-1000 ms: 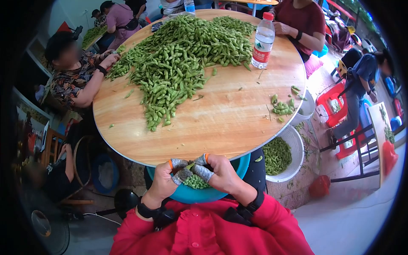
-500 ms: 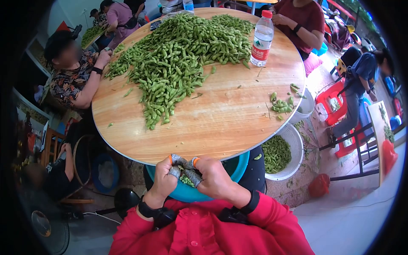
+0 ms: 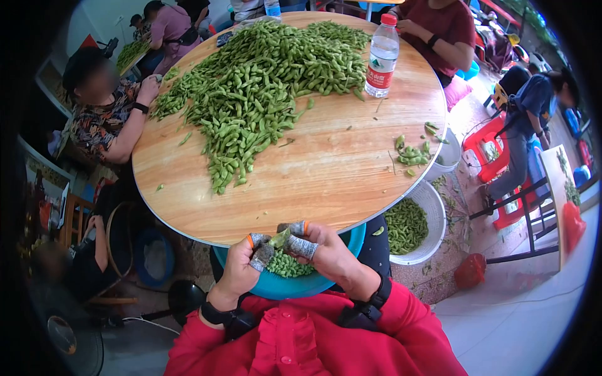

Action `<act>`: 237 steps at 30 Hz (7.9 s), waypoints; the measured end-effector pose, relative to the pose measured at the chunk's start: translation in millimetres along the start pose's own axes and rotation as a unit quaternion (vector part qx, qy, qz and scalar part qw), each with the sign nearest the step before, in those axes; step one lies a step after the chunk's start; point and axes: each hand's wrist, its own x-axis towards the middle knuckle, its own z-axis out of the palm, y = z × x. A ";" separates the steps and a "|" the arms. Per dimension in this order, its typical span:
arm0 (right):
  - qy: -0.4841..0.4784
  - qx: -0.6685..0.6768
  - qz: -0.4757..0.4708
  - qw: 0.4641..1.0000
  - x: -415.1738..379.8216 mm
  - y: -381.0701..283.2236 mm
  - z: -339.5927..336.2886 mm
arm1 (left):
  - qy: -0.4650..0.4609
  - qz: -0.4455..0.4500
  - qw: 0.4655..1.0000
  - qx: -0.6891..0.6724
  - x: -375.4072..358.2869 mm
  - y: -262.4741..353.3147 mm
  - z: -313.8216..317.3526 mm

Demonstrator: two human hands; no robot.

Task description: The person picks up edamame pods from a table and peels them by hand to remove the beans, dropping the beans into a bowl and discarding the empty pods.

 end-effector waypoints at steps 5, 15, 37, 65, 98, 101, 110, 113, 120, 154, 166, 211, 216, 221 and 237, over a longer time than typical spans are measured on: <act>-0.036 0.018 0.020 0.999 -1.0 9.4 -6.4 | -0.016 0.005 1.000 -0.013 0.1 2.4 3.6; -0.030 0.016 -0.021 0.999 -4.5 7.1 -1.1 | -0.069 -0.087 0.978 -0.174 -1.0 -6.7 3.9; -0.007 -0.134 -0.130 0.982 5.7 17.1 -8.1 | -0.213 -0.289 0.729 -0.582 9.0 -26.3 -1.3; -0.035 -0.125 -0.119 0.984 1.9 10.9 -1.4 | -0.007 -0.005 0.999 -0.031 0.9 2.5 6.6; 0.452 -0.615 -0.074 0.642 -110.9 -44.9 -148.3 | 0.128 0.075 0.937 0.316 63.5 -8.7 -35.2; 0.429 -0.577 -0.121 0.684 -89.6 -40.9 -122.5 | 0.126 0.052 0.887 0.441 96.5 -28.1 -50.6; 0.193 -0.411 -0.119 0.883 -29.2 -27.9 -33.1 | 0.141 0.018 0.929 0.343 92.9 -44.2 -60.1; 0.100 -0.324 -0.098 0.936 -6.8 -13.0 -16.4 | 0.131 -0.072 0.976 0.155 76.1 -51.0 -58.5; -0.032 -0.002 0.041 0.999 29.4 1.7 -4.1 | 0.010 -0.030 0.979 -0.203 27.6 -7.2 -18.1; 0.061 -0.214 -0.031 0.974 -4.0 -4.0 -3.8 | -0.023 0.196 0.895 0.400 12.1 22.1 7.0; 0.047 -0.190 -0.023 0.980 -9.5 -6.7 -4.7 | -0.035 0.210 0.890 0.403 11.6 21.6 8.5; 0.399 -0.611 -0.104 0.675 -91.8 -60.3 -103.8 | 0.154 0.046 0.917 0.365 70.4 -8.0 -36.0; 0.378 -0.531 -0.175 0.738 -80.0 -46.0 -90.7 | 0.161 -0.012 0.827 0.539 119.8 -32.9 -53.6; 0.256 -0.485 -0.184 0.816 -46.8 -36.3 -54.3 | 0.167 0.038 0.824 0.541 107.4 -22.2 -51.1; -0.021 -0.110 -0.057 0.992 7.9 -14.4 -6.0 | 0.020 -0.141 0.943 -0.300 19.5 3.7 0.7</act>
